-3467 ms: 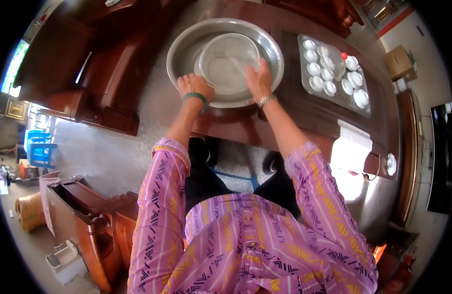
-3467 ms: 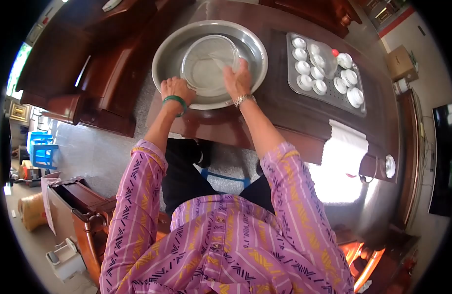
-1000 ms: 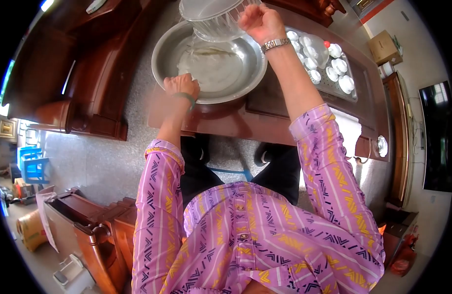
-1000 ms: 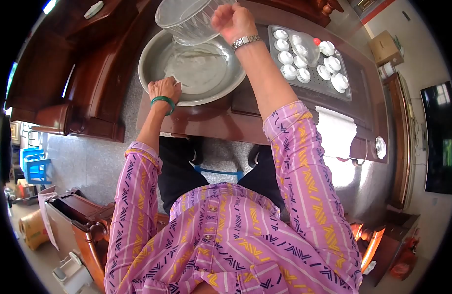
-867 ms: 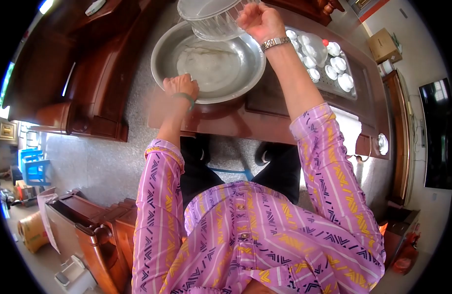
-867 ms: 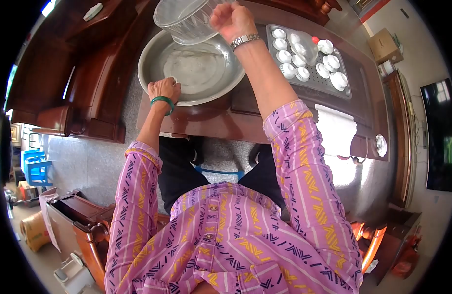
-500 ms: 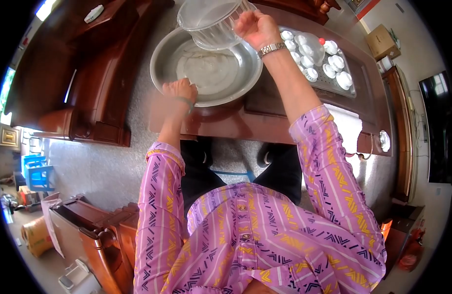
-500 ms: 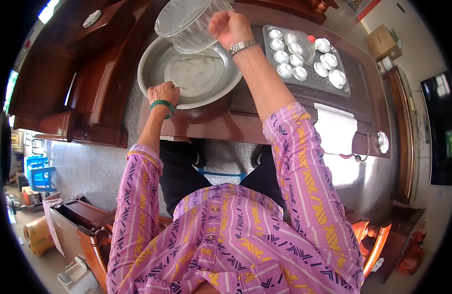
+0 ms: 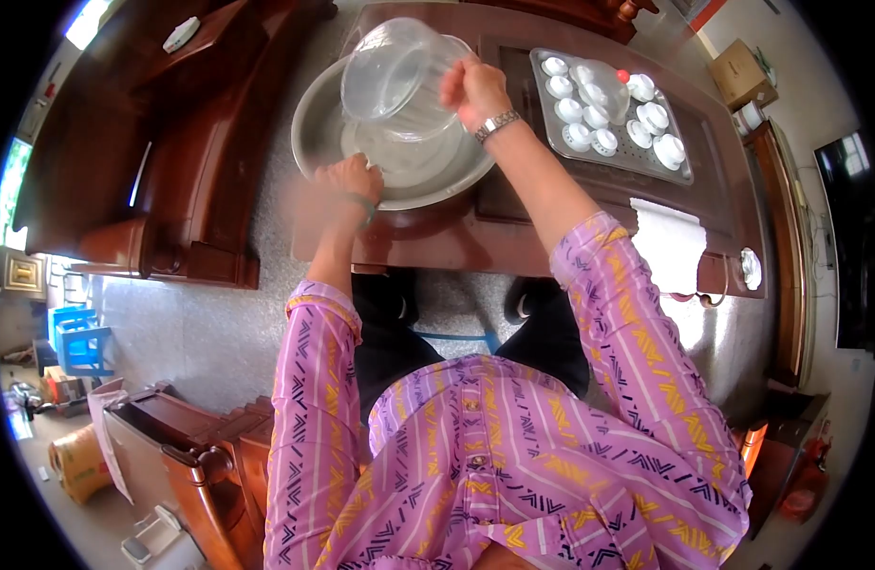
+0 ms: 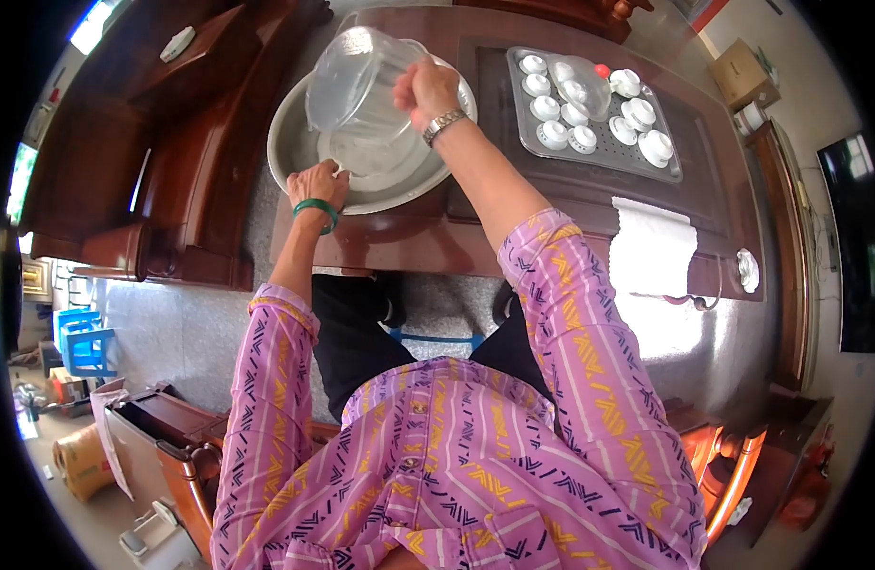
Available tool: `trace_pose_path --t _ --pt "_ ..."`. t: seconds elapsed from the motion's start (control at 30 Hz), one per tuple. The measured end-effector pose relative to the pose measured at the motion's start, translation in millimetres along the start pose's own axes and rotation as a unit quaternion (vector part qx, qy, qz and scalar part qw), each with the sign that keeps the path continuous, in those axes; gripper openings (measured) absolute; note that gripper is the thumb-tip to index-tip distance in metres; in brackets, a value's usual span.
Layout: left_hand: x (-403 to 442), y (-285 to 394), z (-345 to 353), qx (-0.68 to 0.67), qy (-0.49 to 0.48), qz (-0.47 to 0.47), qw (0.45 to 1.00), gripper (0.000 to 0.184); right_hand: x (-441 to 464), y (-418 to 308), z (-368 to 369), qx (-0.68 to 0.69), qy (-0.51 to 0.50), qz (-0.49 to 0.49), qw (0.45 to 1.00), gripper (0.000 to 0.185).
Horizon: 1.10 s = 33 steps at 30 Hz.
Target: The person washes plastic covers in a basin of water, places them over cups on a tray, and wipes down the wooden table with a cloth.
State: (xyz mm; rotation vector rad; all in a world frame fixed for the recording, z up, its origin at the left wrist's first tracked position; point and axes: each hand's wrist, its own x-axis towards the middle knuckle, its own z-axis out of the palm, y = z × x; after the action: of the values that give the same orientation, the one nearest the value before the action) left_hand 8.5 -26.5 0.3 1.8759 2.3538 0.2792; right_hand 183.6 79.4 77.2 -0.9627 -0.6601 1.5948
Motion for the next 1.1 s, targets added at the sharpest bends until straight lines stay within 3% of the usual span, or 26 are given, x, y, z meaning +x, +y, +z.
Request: trace_pose_path --t 0.03,0.07,0.2,0.43,0.53,0.6,0.67,0.73,0.8,0.83,0.9,0.93,0.97,1.0,1.03,1.1 --pt "-1 0 0 0.001 0.006 0.002 1.000 0.032 2 6 -3 0.037 0.005 0.015 0.999 0.035" --pt "-1 1 1 0.001 0.012 0.003 1.000 0.034 3 10 -9 0.009 -0.001 -0.029 1.000 0.029" --pt "0 0 0 0.003 0.009 0.008 1.000 0.035 -10 7 -1 -0.048 -0.005 -0.049 0.998 0.026" --pt "0 2 0 0.002 0.009 0.002 1.000 0.033 -15 3 7 -0.043 0.001 -0.064 0.997 0.026" --pt "-3 0 6 -0.012 0.034 0.000 0.999 0.029 -22 -4 15 -0.080 -0.037 -0.127 0.988 0.029" --pt "0 -3 15 0.001 0.061 0.009 0.998 0.025 -22 -8 16 -0.209 -0.143 -0.177 0.951 0.026" --pt "3 -3 15 0.060 0.067 0.015 0.996 0.023 -15 8 17 -0.211 -0.155 -0.182 0.948 0.020" --pt "1 -1 16 0.057 0.102 0.016 0.993 0.021 -20 11 17 -0.307 -0.176 -0.275 0.894 0.013" --pt "-2 -1 8 0.024 0.090 0.021 0.995 0.024 -37 2 19 -0.410 -0.211 -0.281 0.842 0.006" --pt "-1 -4 8 -0.001 0.105 0.033 0.994 0.029 -44 -4 20 -0.445 -0.220 -0.296 0.816 0.006" --pt "9 -9 -3 -0.212 0.010 -0.018 0.977 0.046 -52 -15 22 -0.480 -0.224 -0.320 0.785 0.006" --pt "14 -5 -12 -0.213 0.019 -0.014 0.977 0.046 -55 -19 24 -0.473 -0.222 -0.342 0.781 0.006" --pt "20 -1 -19 -0.538 -0.002 -0.128 0.833 0.060 -57 -23 27 -0.465 -0.220 -0.362 0.778 0.007" --pt "23 3 -26 -0.788 -0.027 -0.220 0.574 0.078 -61 -31 30 -0.481 -0.209 -0.345 0.779 0.007" --pt "26 5 -27 -0.790 -0.024 -0.214 0.575 0.078 -60 -32 33 -0.479 -0.210 -0.351 0.777 0.007" --pt "32 10 -22 -0.857 -0.017 -0.198 0.475 0.097 -54 -23 34 -0.394 -0.188 -0.396 0.808 0.013"
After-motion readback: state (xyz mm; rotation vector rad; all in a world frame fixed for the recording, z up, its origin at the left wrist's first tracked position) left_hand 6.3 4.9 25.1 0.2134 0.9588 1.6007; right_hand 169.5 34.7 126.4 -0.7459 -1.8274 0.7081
